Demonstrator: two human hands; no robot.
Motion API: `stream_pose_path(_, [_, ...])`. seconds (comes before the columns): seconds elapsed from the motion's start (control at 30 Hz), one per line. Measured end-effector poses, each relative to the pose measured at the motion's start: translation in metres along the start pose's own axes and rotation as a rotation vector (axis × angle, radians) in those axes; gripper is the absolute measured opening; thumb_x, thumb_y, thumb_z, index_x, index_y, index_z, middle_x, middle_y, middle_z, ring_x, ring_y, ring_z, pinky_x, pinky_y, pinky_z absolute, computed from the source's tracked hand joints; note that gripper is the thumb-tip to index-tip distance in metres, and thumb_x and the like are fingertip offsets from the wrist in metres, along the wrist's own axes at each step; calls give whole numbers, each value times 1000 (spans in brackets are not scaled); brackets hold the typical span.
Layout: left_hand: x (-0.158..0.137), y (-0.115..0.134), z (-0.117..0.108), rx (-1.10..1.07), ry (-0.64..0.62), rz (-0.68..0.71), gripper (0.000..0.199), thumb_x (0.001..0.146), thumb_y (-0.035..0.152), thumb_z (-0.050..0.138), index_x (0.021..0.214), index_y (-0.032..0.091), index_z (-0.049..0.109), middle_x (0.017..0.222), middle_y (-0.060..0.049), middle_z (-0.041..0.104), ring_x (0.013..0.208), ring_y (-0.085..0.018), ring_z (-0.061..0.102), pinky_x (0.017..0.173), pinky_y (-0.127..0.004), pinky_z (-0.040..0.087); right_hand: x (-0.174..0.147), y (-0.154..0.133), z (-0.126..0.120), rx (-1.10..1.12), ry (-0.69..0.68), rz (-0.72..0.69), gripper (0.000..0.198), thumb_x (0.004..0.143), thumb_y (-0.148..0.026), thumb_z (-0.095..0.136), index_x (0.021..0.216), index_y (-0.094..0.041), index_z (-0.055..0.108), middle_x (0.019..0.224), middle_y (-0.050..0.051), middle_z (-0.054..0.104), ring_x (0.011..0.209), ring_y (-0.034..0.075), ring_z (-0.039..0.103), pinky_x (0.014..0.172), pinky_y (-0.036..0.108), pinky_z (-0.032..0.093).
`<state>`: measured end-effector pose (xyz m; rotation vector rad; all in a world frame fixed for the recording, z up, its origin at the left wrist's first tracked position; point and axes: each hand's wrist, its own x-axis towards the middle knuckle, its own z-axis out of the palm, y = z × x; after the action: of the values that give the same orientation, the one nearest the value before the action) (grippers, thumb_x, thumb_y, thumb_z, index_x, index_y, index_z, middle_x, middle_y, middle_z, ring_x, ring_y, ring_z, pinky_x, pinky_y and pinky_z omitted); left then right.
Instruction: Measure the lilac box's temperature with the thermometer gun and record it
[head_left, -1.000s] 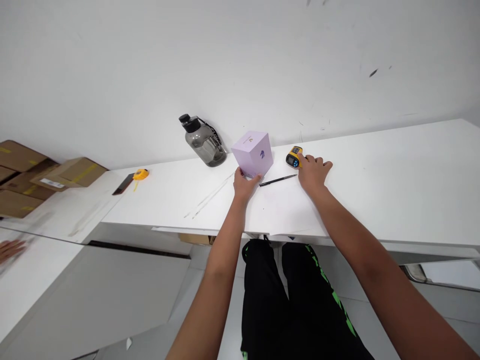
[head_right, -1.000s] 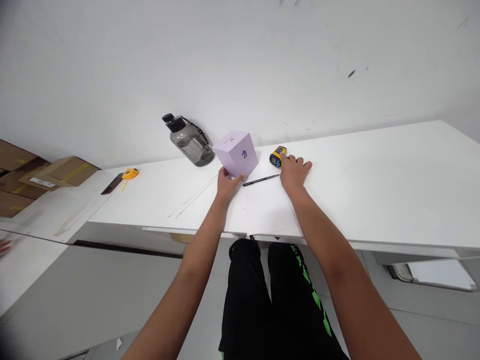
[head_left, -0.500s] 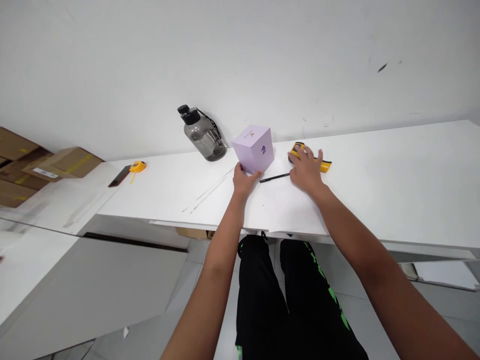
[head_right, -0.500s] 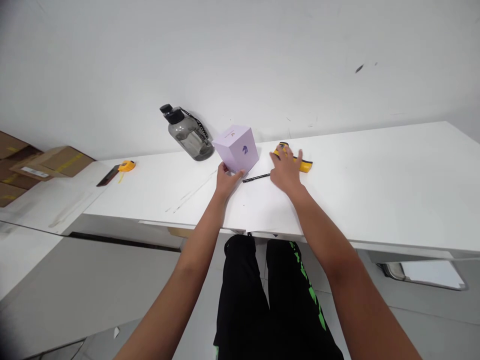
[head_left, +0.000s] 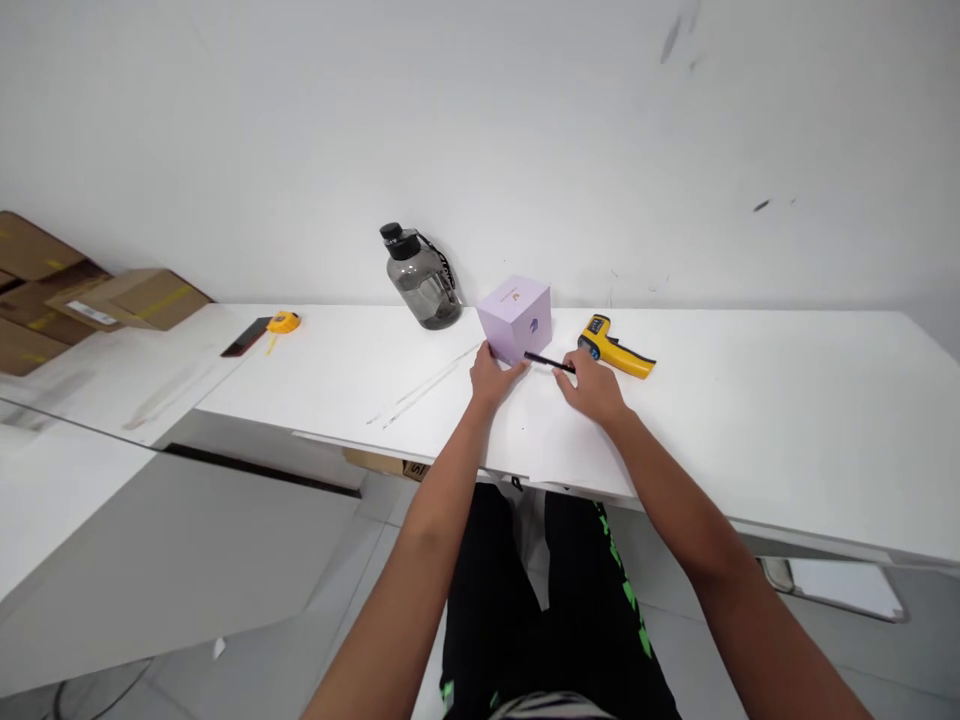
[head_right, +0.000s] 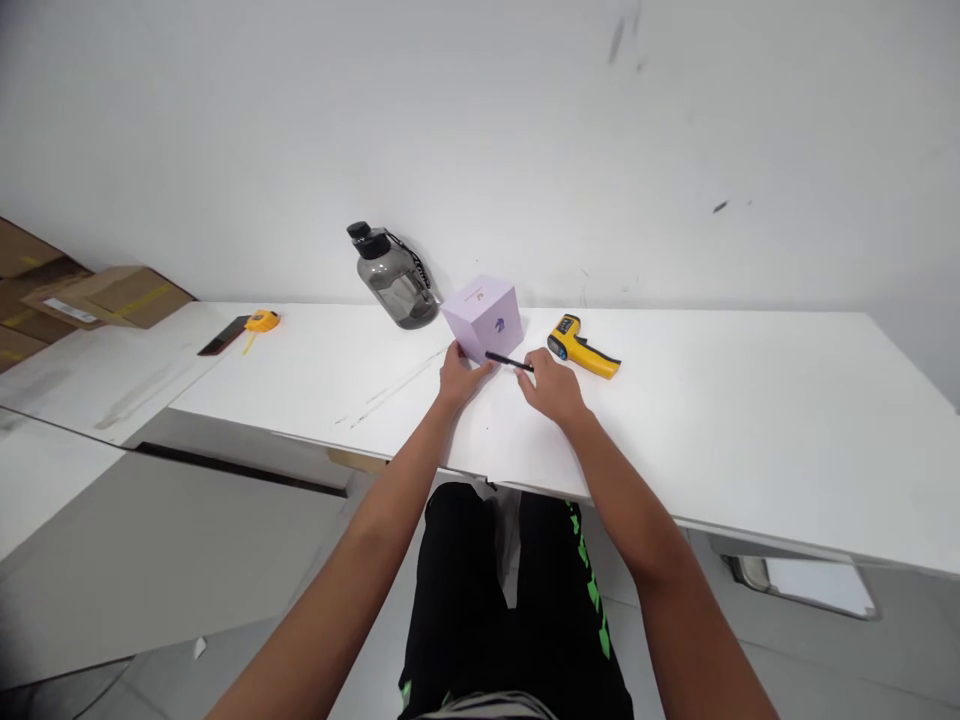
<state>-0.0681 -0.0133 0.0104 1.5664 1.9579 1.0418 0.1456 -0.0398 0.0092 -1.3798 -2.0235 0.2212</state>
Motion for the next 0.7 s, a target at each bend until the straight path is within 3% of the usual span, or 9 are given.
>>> stream_pose_path(0.13, [0,3,0,10,-1,6,68,68,51,82,123,24,54,127,-10,68,117,-29,64,99,-42,47,-11,-13,7,231,123,-128,35,97,-46,48,68,-27,42,72,4,54,68,19,52,61,32,42])
stream_pose_path(0.27, [0,1,0,9,7,33,71,68,51,82,127,23,53,129,-12,67,122,-31,62,103,-44,44,-15,-26,17,539,71,-182,45,102,-57,33,77,-25,53,85,8,61,80,23,60,74,39,51])
stream_pose_path(0.33, [-1,-1,0,-1,9,35,74,68,51,82,129,22,53,130,-13,66,122,-33,62,105,-46,44,-15,-28,22,660,-59,-110,54,101,-66,27,90,-24,58,79,5,60,74,22,60,70,39,50])
stream_pose_path(0.43, [2,-1,3,-33,1,31,79,68,50,83,134,20,51,134,-15,65,125,-35,61,109,-50,42,-14,-28,26,769,-233,88,63,96,-79,26,92,-25,58,57,-6,39,51,16,43,53,32,40])
stream_pose_path(0.57, [8,5,3,-120,-6,40,104,63,45,90,150,18,38,155,-22,47,146,-41,44,119,-53,34,-11,-27,26,875,-231,237,65,88,-86,38,91,-24,59,57,-8,31,49,13,34,48,27,33])
stream_pose_path(0.63, [-7,1,-7,-218,1,45,116,62,46,91,156,20,29,165,-22,33,153,-41,35,120,-51,35,-11,-26,25,886,-246,243,63,89,-83,43,94,-24,61,59,-8,33,52,13,35,51,27,36])
stream_pose_path(0.7, [-48,-18,-29,-281,83,100,94,81,54,76,157,28,27,164,-17,34,150,-34,42,114,-47,43,-11,-25,24,882,-264,270,61,90,-81,44,96,-24,63,60,-7,34,53,13,36,53,28,37])
